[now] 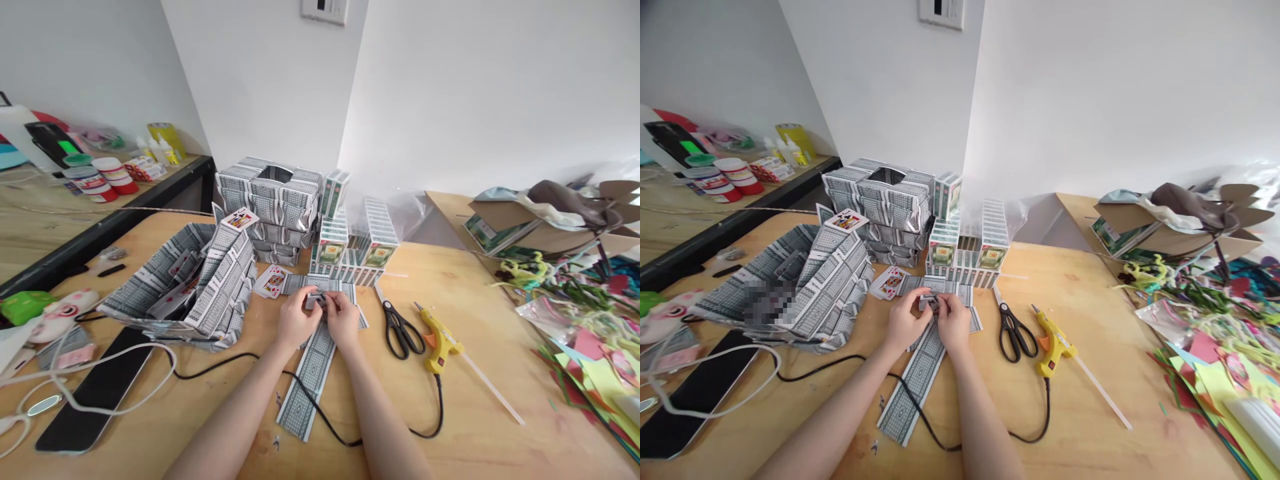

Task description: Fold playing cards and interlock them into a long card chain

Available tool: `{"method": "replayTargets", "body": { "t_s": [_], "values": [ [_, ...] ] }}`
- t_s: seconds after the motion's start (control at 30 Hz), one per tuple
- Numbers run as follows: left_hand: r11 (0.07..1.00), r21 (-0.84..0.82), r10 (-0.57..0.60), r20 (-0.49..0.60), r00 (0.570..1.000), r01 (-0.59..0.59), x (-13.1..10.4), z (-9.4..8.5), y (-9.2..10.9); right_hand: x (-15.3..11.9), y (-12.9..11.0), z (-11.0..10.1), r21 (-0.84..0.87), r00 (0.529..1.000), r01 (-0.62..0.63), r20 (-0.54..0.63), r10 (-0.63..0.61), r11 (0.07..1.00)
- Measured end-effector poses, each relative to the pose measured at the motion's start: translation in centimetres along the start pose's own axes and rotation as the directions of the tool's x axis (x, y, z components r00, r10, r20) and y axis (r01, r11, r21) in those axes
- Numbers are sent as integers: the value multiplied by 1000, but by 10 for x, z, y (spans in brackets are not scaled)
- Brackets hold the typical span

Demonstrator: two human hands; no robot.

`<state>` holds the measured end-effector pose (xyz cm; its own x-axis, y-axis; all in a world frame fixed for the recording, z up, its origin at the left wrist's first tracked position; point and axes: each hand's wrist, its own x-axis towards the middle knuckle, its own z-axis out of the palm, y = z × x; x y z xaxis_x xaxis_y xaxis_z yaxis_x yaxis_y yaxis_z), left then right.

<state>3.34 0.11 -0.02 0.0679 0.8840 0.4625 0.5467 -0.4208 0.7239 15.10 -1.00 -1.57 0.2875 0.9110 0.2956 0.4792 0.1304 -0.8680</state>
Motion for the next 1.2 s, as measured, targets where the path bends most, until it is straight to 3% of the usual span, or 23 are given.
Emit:
{"method": "replayTargets", "body": {
  "t_s": [0.27, 0.53, 0.7, 0.87, 1.03, 1.2],
  "values": [
    [1000, 25, -14, -50, 999, 15, 1, 2, -4, 0, -9, -3, -57, 999, 49, 2, -49, 997],
    [999, 6, -43, -51, 998, 43, 1, 1, -4, -1, -8, -1, -24, 1000, 22, 1, -22, 999],
    [987, -154, -43, 39, 998, 49, 2, -3, 0, 2, -5, -1, 137, 996, -90, -15, 93, 986],
    [983, -157, -95, 21, 995, 97, 3, -2, -4, 7, -4, -1, 316, 984, -170, 9, 176, 933],
    [993, -98, -72, -39, 997, 68, 4, -1, -5, 4, -6, 0, 179, 998, -58, -11, 61, 982],
    [995, -103, -19, -25, 1000, 17, 6, -4, -2, 1, -5, 2, 147, 997, -79, 23, 77, 986]
  ]
}}
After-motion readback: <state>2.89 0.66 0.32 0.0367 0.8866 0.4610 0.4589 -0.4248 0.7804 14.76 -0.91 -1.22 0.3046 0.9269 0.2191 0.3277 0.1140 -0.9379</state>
